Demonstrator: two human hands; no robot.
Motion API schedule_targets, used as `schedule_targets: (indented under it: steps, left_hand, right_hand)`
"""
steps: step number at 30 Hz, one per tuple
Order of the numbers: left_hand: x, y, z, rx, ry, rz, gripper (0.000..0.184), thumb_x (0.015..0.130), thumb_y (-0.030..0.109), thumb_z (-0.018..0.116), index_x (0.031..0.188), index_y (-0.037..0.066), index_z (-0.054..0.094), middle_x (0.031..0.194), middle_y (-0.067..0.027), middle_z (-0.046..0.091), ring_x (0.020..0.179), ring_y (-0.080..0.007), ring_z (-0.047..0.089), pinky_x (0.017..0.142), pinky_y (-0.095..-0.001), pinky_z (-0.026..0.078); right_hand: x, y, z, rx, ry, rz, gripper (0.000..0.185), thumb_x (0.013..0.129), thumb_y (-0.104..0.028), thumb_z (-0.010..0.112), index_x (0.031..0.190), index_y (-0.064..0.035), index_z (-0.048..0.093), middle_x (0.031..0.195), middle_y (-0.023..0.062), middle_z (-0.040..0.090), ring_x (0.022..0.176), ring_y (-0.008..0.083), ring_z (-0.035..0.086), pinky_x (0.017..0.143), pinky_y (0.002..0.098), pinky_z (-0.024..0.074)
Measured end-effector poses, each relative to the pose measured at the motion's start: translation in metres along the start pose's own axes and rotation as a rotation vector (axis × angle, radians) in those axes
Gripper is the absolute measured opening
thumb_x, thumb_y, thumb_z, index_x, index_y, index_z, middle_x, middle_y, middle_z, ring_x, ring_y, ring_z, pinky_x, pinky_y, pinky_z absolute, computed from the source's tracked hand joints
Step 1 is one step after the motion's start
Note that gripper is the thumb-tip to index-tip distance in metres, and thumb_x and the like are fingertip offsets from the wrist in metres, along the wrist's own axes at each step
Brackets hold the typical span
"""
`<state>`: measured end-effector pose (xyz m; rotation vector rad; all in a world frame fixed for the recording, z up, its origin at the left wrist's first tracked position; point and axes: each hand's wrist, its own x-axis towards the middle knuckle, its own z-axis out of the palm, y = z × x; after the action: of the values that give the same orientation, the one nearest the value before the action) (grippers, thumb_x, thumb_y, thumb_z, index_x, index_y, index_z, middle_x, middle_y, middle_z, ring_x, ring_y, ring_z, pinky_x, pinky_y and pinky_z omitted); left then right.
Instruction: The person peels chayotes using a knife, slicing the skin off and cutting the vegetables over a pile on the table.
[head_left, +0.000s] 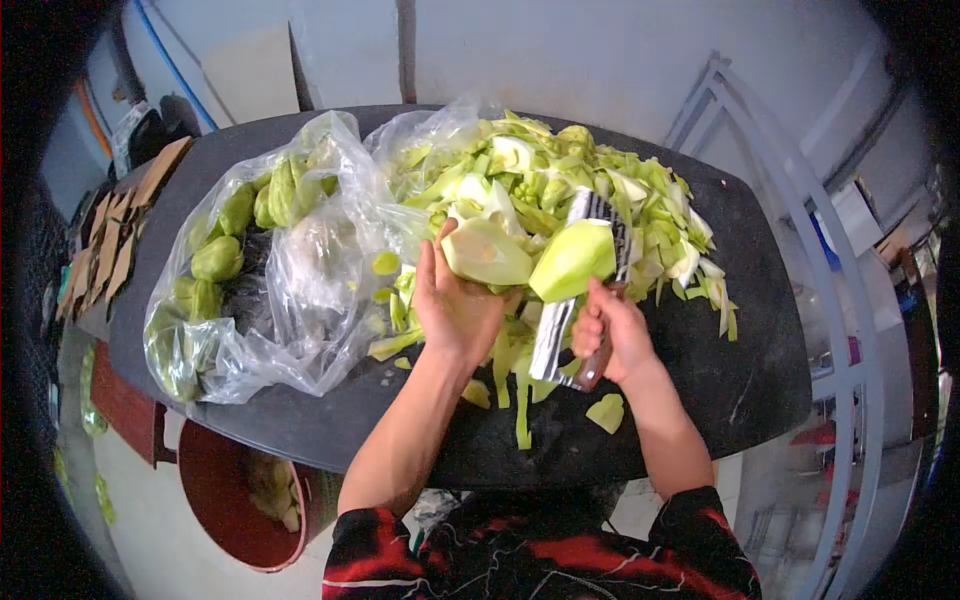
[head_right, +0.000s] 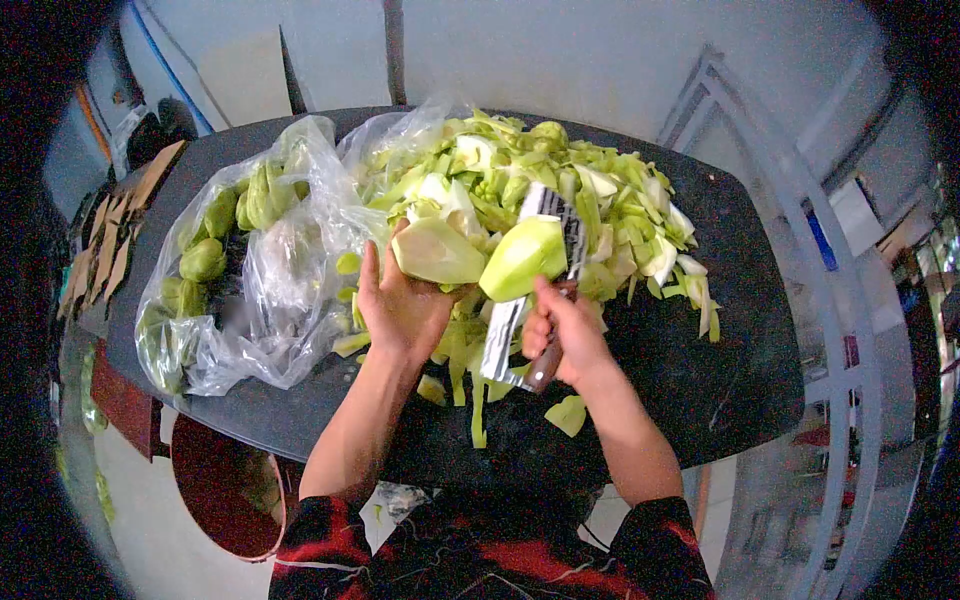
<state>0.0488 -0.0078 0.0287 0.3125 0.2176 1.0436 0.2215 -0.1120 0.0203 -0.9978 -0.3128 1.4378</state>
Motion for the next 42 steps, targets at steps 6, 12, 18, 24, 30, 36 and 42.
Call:
schedule_targets:
  steps: [6, 12, 18, 24, 30, 36, 42]
  left_hand:
    - [0.010, -0.003, -0.016, 0.012, 0.063, -0.050, 0.059, 0.095, 0.055, 0.042, 0.138, 0.015, 0.039, 0.139, -0.0168, 0.046, 0.129, -0.0392, 0.043, 0.106, -0.0678, 0.029]
    - [0.009, -0.002, -0.010, -0.032, 0.259, -0.072, 0.058, 0.095, 0.048, 0.047, 0.134, 0.006, 0.040, 0.135, -0.0186, 0.049, 0.123, -0.0423, 0.048, 0.101, -0.0661, 0.038]
    - [0.006, 0.003, -0.002, -0.207, 0.014, -0.121, 0.056, 0.091, 0.034, 0.048, 0.134, -0.001, 0.042, 0.133, -0.0226, 0.050, 0.125, -0.0447, 0.046, 0.104, -0.0572, 0.042]
    - [0.010, 0.002, -0.017, -0.081, -0.144, -0.178, 0.064, 0.086, 0.036, 0.048, 0.137, -0.001, 0.042, 0.129, -0.0221, 0.053, 0.122, -0.0414, 0.050, 0.099, -0.0547, 0.045]
    - [0.015, 0.007, -0.023, -0.074, -0.191, -0.135, 0.059, 0.085, 0.039, 0.048, 0.130, 0.001, 0.048, 0.123, -0.0147, 0.057, 0.112, -0.0306, 0.057, 0.094, -0.0478, 0.046]
    - [0.007, 0.009, -0.011, 0.006, -0.002, -0.053, 0.059, 0.091, 0.045, 0.051, 0.131, 0.002, 0.050, 0.125, -0.0154, 0.059, 0.108, -0.0294, 0.060, 0.096, -0.0437, 0.047]
    - [0.005, 0.011, -0.015, 0.088, -0.091, -0.046, 0.054, 0.092, 0.046, 0.051, 0.129, 0.007, 0.055, 0.122, -0.0128, 0.063, 0.111, -0.0283, 0.060, 0.098, -0.0422, 0.047]
  right_hand:
    - [0.021, -0.021, -0.007, -0.018, 0.121, -0.146, 0.026, 0.095, -0.027, 0.062, 0.080, -0.0128, 0.045, 0.060, -0.0015, 0.045, 0.050, 0.0126, 0.046, 0.048, 0.0292, 0.0395]
    - [0.022, -0.017, -0.010, 0.053, 0.186, -0.420, 0.020, 0.096, -0.019, 0.059, 0.085, -0.0099, 0.046, 0.061, -0.0016, 0.043, 0.052, 0.0128, 0.046, 0.050, 0.0311, 0.0419]
    - [-0.006, -0.020, -0.007, -0.200, 0.033, -0.548, 0.032, 0.098, -0.026, 0.058, 0.073, -0.0078, 0.048, 0.057, 0.0009, 0.047, 0.048, 0.0138, 0.050, 0.047, 0.0299, 0.0429]
    - [-0.027, -0.011, 0.004, -0.808, -0.132, -0.452, 0.042, 0.099, -0.038, 0.054, 0.085, 0.0017, 0.054, 0.061, 0.0049, 0.056, 0.049, 0.0145, 0.056, 0.047, 0.0278, 0.0450]
    - [-0.029, -0.011, -0.003, -0.829, -0.227, -0.351, 0.039, 0.101, -0.035, 0.051, 0.091, 0.0027, 0.054, 0.060, 0.0043, 0.055, 0.048, 0.0129, 0.054, 0.046, 0.0279, 0.0444]
    - [-0.038, -0.009, 0.012, -0.798, -0.189, -0.332, 0.025, 0.101, -0.025, 0.051, 0.105, -0.0004, 0.051, 0.052, 0.0007, 0.052, 0.039, 0.0090, 0.049, 0.038, 0.0260, 0.0383]
    - [-0.033, -0.009, 0.006, -0.860, -0.205, -0.310, 0.021, 0.100, -0.021, 0.053, 0.100, -0.0009, 0.049, 0.050, 0.0011, 0.050, 0.038, 0.0102, 0.048, 0.037, 0.0271, 0.0380]
